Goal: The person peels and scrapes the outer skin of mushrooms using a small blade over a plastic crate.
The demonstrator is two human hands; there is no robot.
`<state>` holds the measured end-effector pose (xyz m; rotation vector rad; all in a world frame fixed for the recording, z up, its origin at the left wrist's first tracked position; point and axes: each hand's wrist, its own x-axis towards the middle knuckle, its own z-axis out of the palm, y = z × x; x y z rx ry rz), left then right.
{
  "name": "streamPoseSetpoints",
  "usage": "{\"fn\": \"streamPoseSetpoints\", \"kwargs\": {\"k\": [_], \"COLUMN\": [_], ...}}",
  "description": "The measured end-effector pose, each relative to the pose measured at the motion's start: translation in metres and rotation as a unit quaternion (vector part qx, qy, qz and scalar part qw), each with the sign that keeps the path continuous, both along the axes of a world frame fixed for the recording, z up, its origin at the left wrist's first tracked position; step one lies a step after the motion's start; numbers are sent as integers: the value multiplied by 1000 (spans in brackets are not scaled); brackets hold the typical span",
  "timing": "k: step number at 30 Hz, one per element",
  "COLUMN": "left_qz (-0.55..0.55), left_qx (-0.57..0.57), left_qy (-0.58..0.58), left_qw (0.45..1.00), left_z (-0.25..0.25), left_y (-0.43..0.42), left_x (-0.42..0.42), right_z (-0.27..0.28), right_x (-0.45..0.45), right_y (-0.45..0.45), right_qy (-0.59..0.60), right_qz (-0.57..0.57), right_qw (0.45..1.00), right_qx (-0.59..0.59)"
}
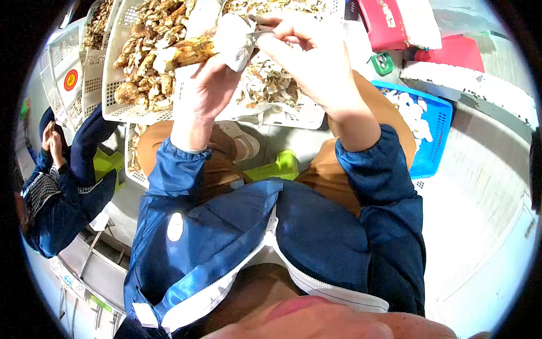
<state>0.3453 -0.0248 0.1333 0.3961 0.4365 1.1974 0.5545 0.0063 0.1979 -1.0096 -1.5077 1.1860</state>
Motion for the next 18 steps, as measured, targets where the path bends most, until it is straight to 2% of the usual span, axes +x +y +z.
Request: {"fn": "streamPoseSetpoints", "kwargs": {"k": [5, 6, 9, 12, 15, 16, 18], "left_qz": [13, -8, 25, 33, 51, 37, 4], "left_qx": [-10, -9, -5, 4, -4, -13, -17], "left_qy": [55, 34, 56, 63, 37, 33, -21], "left_qw": [998, 999, 998, 997, 998, 999, 1000], "left_z": [-1, -3, -1, 2, -2, 1, 3], "left_y": [-1, 1, 3, 2, -2, -4, -2], "left_x": [1, 0, 3, 6, 11, 11, 10], "right_z": [7, 10, 12, 9, 1, 4, 0], "right_x": [1, 1, 0, -9, -12, -11, -7], "right_y": [-3, -4, -4, -10, -10, -10, -3], "right_qy": [9, 9, -45, -2, -169, -183, -55], "right_qz": [15, 16, -2, -58, -130, -131, -101], "right_qw": [999, 998, 998, 997, 971, 973, 993], "right_qx": [-46, -57, -45, -45, 107, 49, 4]}}
